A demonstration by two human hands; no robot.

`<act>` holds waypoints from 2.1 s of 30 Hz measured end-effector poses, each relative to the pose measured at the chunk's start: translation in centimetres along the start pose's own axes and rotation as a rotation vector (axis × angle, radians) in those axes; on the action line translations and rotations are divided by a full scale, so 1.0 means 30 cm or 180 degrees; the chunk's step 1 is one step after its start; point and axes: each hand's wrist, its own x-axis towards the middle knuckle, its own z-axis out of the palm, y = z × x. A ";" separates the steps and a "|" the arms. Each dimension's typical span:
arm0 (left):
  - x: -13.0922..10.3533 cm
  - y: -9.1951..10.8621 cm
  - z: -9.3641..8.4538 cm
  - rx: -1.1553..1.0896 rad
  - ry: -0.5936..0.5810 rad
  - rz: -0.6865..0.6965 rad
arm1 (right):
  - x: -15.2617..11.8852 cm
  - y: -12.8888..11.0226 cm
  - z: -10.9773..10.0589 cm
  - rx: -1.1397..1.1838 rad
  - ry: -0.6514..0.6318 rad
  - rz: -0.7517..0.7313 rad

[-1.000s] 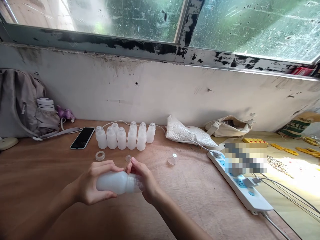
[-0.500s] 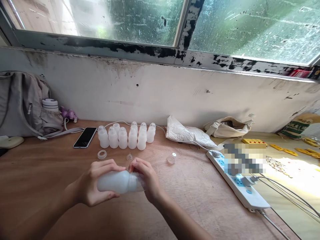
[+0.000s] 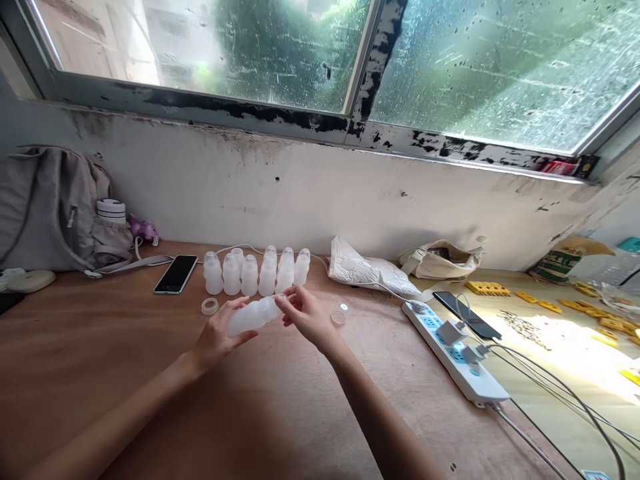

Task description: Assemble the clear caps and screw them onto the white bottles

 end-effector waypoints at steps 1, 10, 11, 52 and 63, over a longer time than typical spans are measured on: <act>-0.004 -0.008 0.001 0.0011 0.0075 -0.0078 | 0.015 -0.012 -0.002 -0.0149 0.0098 -0.0159; -0.045 -0.198 -0.061 0.1081 0.0450 -0.0317 | 0.325 -0.262 -0.121 -0.0615 0.1368 -0.1811; -0.054 -0.222 -0.062 0.1160 0.0397 -0.0295 | 0.372 -0.279 -0.119 -0.0644 0.1460 -0.1875; -0.074 -0.279 -0.066 0.1833 0.0243 -0.0604 | 0.302 0.165 0.166 -0.1909 0.1144 -0.1070; -0.060 -0.247 -0.020 -0.0249 0.0445 -0.0426 | 0.167 0.432 0.261 -0.1372 0.0976 -0.1123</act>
